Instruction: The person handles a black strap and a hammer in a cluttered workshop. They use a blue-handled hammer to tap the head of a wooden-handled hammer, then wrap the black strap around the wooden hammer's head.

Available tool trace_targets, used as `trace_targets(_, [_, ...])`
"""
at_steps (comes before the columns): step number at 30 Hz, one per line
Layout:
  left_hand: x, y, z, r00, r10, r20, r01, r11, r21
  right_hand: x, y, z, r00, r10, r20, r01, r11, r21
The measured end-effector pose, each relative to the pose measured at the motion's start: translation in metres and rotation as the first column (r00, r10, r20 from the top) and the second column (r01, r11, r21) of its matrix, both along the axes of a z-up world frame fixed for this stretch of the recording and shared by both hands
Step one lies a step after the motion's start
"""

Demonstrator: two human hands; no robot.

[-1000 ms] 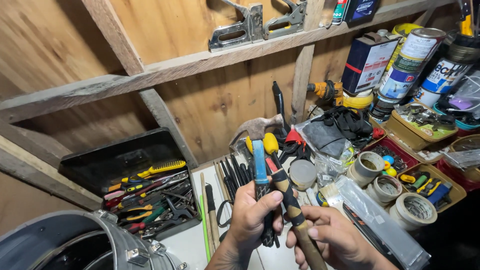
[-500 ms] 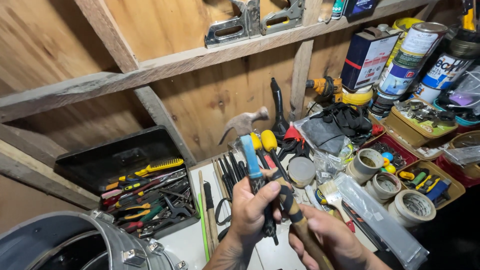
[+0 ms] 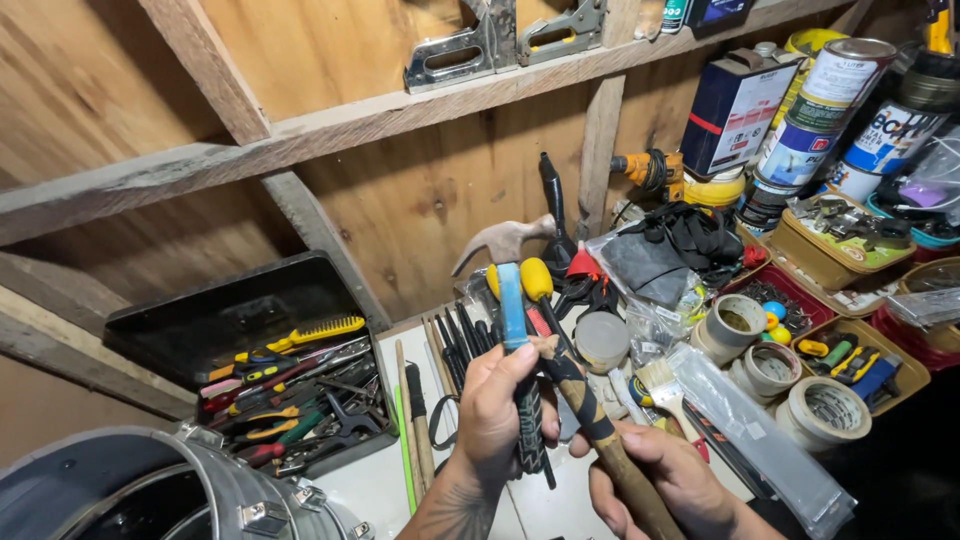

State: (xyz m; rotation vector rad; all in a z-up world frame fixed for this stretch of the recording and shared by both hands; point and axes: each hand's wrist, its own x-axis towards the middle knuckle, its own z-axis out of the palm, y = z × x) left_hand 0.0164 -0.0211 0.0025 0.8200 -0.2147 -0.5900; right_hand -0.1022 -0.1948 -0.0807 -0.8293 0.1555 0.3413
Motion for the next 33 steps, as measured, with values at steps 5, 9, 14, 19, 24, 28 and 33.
trace_targets(5, [-0.001, 0.003, 0.005, 0.999, 0.001, 0.05, -0.006, 0.996, 0.089, -0.001, -0.002, -0.008, 1.0, 0.018, 0.005, -0.018, 0.998, 0.056])
trace_targets(9, [-0.002, 0.004, 0.001, 0.997, -0.012, 0.076, 0.006, 0.997, 0.079, -0.004, -0.003, -0.01, 0.998, 0.037, 0.041, -0.039, 0.999, 0.037])
trace_targets(14, [-0.002, 0.004, -0.008, 0.985, -0.014, 0.172, 0.003, 0.998, 0.065, -0.003, 0.001, -0.009, 0.996, 0.043, 0.084, -0.043, 0.999, 0.001])
trace_targets(19, [-0.004, 0.003, -0.017, 0.974, 0.034, 0.226, -0.057, 0.994, 0.094, 0.001, 0.02, 0.013, 1.0, -0.014, 0.013, 0.017, 0.973, -0.229])
trace_targets(24, [-0.006, 0.004, -0.032, 0.896, 0.148, 0.418, -0.189, 0.98, 0.057, 0.001, 0.034, 0.017, 0.996, -0.059, 0.061, 0.076, 0.94, -0.333])
trace_targets(28, [-0.005, 0.005, -0.034, 0.831, 0.224, 0.509, -0.298, 0.952, 0.068, 0.003, 0.035, 0.012, 0.994, -0.095, 0.052, 0.108, 0.918, -0.382])
trace_targets(33, [-0.008, 0.007, -0.037, 0.93, 0.137, 0.341, -0.196, 0.97, 0.145, 0.0, 0.039, 0.001, 0.979, -0.128, 0.16, 0.185, 0.888, -0.421])
